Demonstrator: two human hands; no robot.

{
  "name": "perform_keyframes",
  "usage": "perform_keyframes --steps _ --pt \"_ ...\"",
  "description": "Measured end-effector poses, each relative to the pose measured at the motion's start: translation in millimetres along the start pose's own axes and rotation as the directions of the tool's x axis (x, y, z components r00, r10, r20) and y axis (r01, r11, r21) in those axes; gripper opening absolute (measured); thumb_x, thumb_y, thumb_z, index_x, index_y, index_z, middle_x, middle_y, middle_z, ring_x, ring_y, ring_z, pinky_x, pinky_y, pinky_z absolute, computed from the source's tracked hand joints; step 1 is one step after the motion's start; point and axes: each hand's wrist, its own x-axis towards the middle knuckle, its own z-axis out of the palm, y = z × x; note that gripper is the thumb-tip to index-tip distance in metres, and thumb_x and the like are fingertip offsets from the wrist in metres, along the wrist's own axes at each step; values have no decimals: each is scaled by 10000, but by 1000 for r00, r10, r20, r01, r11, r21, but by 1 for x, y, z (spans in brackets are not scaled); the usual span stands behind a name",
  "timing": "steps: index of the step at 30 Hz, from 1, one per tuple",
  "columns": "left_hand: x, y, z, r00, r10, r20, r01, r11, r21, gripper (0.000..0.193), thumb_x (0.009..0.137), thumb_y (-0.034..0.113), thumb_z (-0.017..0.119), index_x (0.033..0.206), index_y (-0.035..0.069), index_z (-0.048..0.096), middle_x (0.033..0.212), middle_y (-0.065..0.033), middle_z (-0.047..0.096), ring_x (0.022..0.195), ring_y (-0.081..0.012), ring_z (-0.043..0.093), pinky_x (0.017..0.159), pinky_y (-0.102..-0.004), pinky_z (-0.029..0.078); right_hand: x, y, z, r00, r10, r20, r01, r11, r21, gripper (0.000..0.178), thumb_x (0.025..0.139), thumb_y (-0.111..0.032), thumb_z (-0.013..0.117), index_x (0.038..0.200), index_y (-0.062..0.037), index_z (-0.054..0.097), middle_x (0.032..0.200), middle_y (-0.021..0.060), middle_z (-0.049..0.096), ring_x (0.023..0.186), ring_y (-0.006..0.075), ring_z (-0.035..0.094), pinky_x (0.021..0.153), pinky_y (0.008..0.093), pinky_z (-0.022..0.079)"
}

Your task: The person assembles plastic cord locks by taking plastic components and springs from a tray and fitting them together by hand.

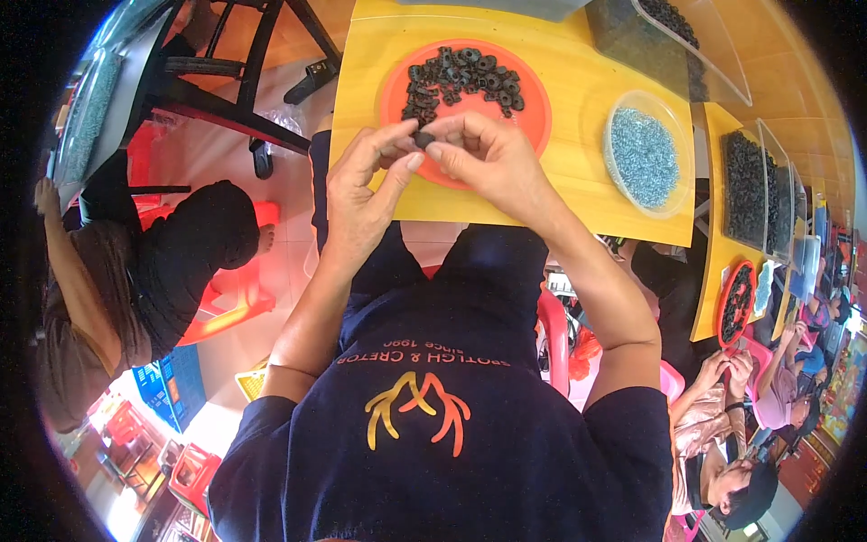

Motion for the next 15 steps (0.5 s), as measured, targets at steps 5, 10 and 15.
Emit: perform_keyframes --steps 5,10,15 --pt "-15 1 -3 993 -24 114 21 999 31 170 842 -19 705 994 -21 628 879 -106 640 763 -169 654 651 -282 522 -27 -8 13 915 -392 90 326 591 -738 201 842 -38 685 1035 2 644 888 148 658 780 297 675 668 375 538" --pt "-26 1 -6 959 -165 232 163 986 28 183 861 16 696 1019 -10 607 841 -90 652 754 -162 655 660 -293 527 -40 -13 12 911 -394 124 359 608 -708 201 845 -31 672 1043 -12 640 936 161 670 823 333 675 700 384 550" --pt "-31 -11 -8 929 -262 263 286 957 -57 169 881 17 678 1029 -6 601 849 -59 663 766 -114 638 669 -270 522 -10 -16 -24 899 -417 132 314 405 -859 157 841 -89 686 995 -57 681 911 107 670 804 311 670 678 390 545"
